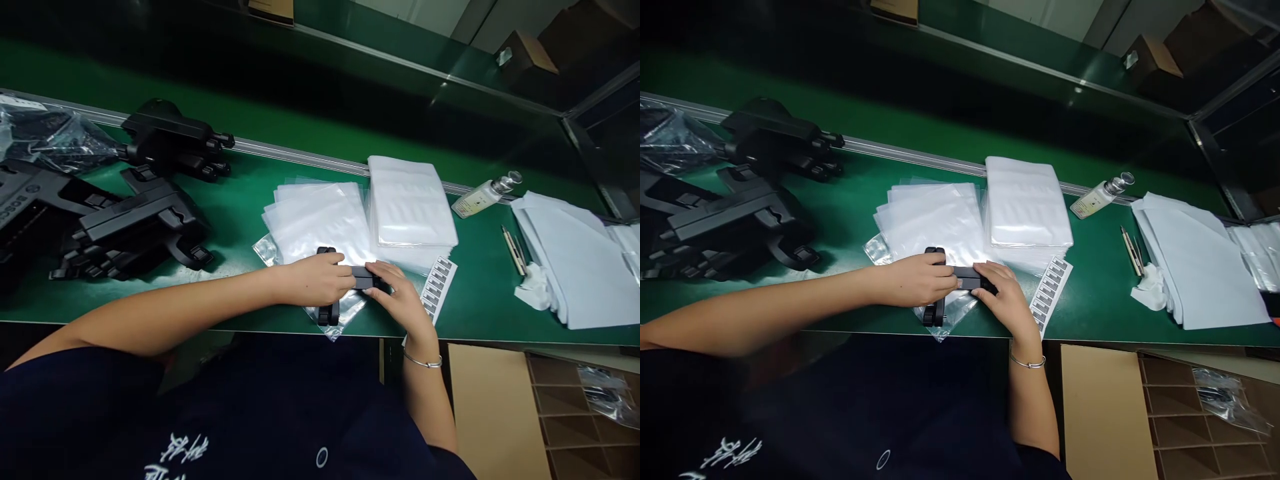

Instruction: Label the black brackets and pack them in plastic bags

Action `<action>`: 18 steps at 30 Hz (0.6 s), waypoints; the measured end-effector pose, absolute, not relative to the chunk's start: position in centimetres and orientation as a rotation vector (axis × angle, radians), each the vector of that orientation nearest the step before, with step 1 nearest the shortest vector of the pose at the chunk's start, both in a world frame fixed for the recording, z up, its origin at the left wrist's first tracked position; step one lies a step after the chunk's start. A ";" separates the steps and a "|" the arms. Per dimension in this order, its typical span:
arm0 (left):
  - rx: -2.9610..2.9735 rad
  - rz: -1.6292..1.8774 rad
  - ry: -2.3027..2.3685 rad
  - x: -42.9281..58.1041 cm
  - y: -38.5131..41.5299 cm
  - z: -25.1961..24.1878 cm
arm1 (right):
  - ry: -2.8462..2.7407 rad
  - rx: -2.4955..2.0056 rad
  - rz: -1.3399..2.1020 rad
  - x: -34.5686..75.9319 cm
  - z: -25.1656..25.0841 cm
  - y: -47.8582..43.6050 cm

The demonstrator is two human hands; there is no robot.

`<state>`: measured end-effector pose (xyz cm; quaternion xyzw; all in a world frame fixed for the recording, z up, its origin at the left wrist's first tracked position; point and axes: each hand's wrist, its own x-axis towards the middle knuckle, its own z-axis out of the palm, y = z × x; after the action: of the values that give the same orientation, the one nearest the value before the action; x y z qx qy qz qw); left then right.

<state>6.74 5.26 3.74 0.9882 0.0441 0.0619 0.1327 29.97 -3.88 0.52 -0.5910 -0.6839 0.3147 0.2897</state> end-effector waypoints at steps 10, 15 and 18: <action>2.544 0.704 1.001 1.5 3.3 2.4 | -2.071 -1.441 0.697 28.6 0.8 -4.1; 2.116 1.047 1.373 2.4 1.8 1.2 | -1.708 -1.494 0.496 28.5 1.1 -6.2; 2.356 0.770 1.114 5.2 0.1 0.5 | -1.216 -1.540 0.593 29.0 1.4 -7.2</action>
<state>5.24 0.09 0.48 0.8475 0.4009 0.2770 0.2105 29.04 -7.21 1.42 -0.6420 -0.5072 0.2472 0.5191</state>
